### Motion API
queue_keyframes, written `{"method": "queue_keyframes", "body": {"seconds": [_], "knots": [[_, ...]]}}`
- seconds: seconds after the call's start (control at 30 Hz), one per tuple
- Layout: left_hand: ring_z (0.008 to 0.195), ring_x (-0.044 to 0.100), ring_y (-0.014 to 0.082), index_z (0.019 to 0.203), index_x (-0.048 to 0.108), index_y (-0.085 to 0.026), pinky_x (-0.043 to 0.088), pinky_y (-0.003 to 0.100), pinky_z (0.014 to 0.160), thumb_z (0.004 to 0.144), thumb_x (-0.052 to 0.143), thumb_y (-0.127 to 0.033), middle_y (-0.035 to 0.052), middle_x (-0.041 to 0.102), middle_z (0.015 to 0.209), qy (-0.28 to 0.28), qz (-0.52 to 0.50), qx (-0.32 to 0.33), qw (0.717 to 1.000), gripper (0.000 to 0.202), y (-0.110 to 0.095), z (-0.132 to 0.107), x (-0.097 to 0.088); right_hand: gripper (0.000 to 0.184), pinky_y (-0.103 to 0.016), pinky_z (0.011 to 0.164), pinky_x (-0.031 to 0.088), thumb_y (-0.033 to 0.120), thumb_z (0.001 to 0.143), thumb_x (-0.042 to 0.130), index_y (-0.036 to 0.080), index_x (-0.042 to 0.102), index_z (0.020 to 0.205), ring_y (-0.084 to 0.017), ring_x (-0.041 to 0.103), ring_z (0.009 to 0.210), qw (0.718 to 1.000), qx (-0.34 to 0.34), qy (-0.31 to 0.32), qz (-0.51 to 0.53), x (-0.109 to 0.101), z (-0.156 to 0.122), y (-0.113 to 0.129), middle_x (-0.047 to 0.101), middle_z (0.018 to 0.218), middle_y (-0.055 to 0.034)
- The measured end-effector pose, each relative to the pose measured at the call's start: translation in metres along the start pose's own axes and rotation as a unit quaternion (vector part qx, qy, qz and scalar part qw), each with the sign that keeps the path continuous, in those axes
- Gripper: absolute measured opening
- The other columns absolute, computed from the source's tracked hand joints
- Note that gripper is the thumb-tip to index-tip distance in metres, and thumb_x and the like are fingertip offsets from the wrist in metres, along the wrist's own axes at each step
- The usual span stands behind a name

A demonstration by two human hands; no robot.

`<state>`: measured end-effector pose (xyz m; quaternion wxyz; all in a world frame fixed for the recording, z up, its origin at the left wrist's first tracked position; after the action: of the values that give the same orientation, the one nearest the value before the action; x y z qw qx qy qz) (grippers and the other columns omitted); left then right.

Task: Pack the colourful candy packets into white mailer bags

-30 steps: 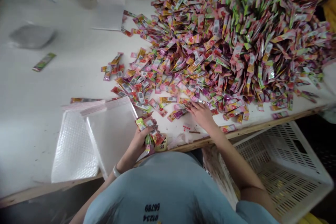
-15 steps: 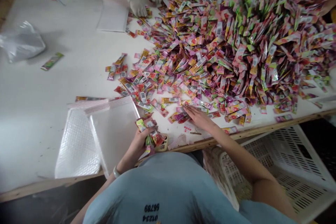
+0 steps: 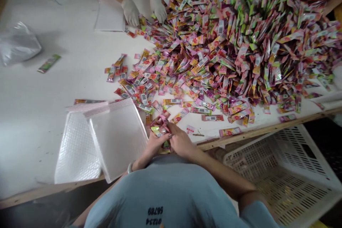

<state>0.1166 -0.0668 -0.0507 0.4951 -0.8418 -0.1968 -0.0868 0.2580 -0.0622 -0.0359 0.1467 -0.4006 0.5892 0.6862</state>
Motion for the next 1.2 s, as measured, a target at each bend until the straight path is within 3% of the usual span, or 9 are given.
{"method": "queue_keyframes", "body": {"seconds": [0.13,0.3,0.4,0.5,0.63,0.8,0.93,1.07,1.2], "knots": [[0.076,0.066,0.0168,0.096,0.070,-0.019,0.054,0.028,0.080,0.041,0.102,-0.027,-0.0015,0.072,0.077,0.016,0.003,-0.010,1.000,0.064,0.002,-0.004,-0.004,0.044,-0.046,0.099,0.062,0.015,0.096,0.050,0.019,0.058,0.139,-0.031,0.065,0.122,0.998,0.023,0.032,-0.044,0.021,-0.001,0.038,0.063,0.133,-0.0172],[0.078,0.069,0.0179,0.093,0.069,-0.019,0.056,0.028,0.078,0.055,0.098,-0.035,0.0006,0.075,0.083,-0.025,-0.021,-0.039,0.999,0.051,0.008,-0.010,-0.018,0.037,-0.042,0.095,0.062,0.019,0.095,0.056,0.020,0.060,0.132,-0.028,0.067,0.116,0.994,0.015,0.107,0.024,0.001,-0.002,0.035,0.064,0.129,-0.0150],[0.071,0.069,0.0161,0.094,0.069,-0.019,0.056,0.026,0.070,0.059,0.095,-0.037,-0.0001,0.075,0.083,-0.048,-0.052,-0.055,0.996,0.047,0.005,-0.011,-0.027,0.049,-0.042,0.104,0.057,0.019,0.095,0.057,0.022,0.055,0.144,-0.026,0.065,0.124,0.991,-0.047,0.117,0.039,-0.023,0.006,0.014,0.064,0.136,-0.0127],[0.060,0.067,0.0150,0.092,0.068,-0.018,0.055,0.026,0.061,0.054,0.096,-0.034,-0.0019,0.073,0.073,-0.049,-0.060,-0.074,0.994,0.050,-0.001,-0.012,-0.036,0.056,-0.056,0.117,0.044,0.009,0.092,0.054,0.022,0.056,0.147,-0.032,0.052,0.141,0.985,-0.053,0.080,-0.144,-0.034,0.018,-0.022,0.058,0.149,-0.0155],[0.063,0.071,0.0193,0.092,0.066,-0.016,0.058,0.029,0.064,0.054,0.097,-0.037,0.0020,0.075,0.072,-0.025,-0.062,-0.086,0.994,0.053,-0.006,-0.015,-0.036,0.038,-0.059,0.119,0.039,0.007,0.097,0.048,0.019,0.070,0.125,-0.033,0.051,0.140,0.940,-0.086,0.122,-0.307,-0.024,0.027,-0.054,0.065,0.140,-0.0157],[0.065,0.074,0.0213,0.099,0.066,-0.016,0.058,0.031,0.064,0.054,0.098,-0.042,0.0045,0.077,0.078,-0.016,-0.082,-0.094,0.992,0.061,0.001,-0.016,-0.029,0.023,-0.062,0.113,0.041,0.014,0.093,0.058,0.018,0.074,0.110,-0.040,0.044,0.142,0.947,-0.019,0.050,-0.317,-0.047,0.052,-0.070,0.059,0.147,-0.0197],[0.072,0.074,0.0196,0.103,0.070,-0.016,0.059,0.030,0.070,0.056,0.099,-0.038,0.0045,0.078,0.088,-0.012,-0.082,-0.060,0.995,0.060,0.004,-0.015,-0.027,0.021,-0.056,0.111,0.044,0.010,0.089,0.057,0.019,0.072,0.100,-0.036,0.055,0.124,0.968,-0.016,0.022,-0.250,-0.056,0.066,-0.071,0.072,0.115,-0.0165],[0.079,0.074,0.0210,0.105,0.073,-0.015,0.059,0.030,0.074,0.058,0.098,-0.039,0.0063,0.079,0.093,-0.015,-0.064,-0.039,0.997,0.058,0.007,-0.014,-0.027,0.008,-0.043,0.091,0.056,0.024,0.094,0.055,0.023,0.062,0.090,-0.026,0.064,0.094,0.996,0.020,-0.089,-0.004,-0.056,0.049,-0.057,0.070,0.094,-0.0075],[0.075,0.070,0.0182,0.096,0.074,-0.016,0.057,0.028,0.073,0.058,0.099,-0.040,0.0039,0.078,0.087,-0.022,-0.048,-0.018,0.998,0.051,0.006,-0.013,-0.025,0.017,-0.033,0.076,0.059,0.040,0.097,0.057,0.024,0.057,0.103,-0.019,0.066,0.078,0.970,0.056,-0.016,0.238,-0.027,0.014,-0.021,0.068,0.087,-0.0012]]}}
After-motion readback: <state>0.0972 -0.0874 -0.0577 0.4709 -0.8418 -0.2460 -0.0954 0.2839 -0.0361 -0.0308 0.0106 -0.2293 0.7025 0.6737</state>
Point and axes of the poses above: each hand's wrist, its own z-axis towards the middle knuckle, its own x-axis out of the palm, y = z × x, the point moved 5 cm from there along z, towards the middle knuckle
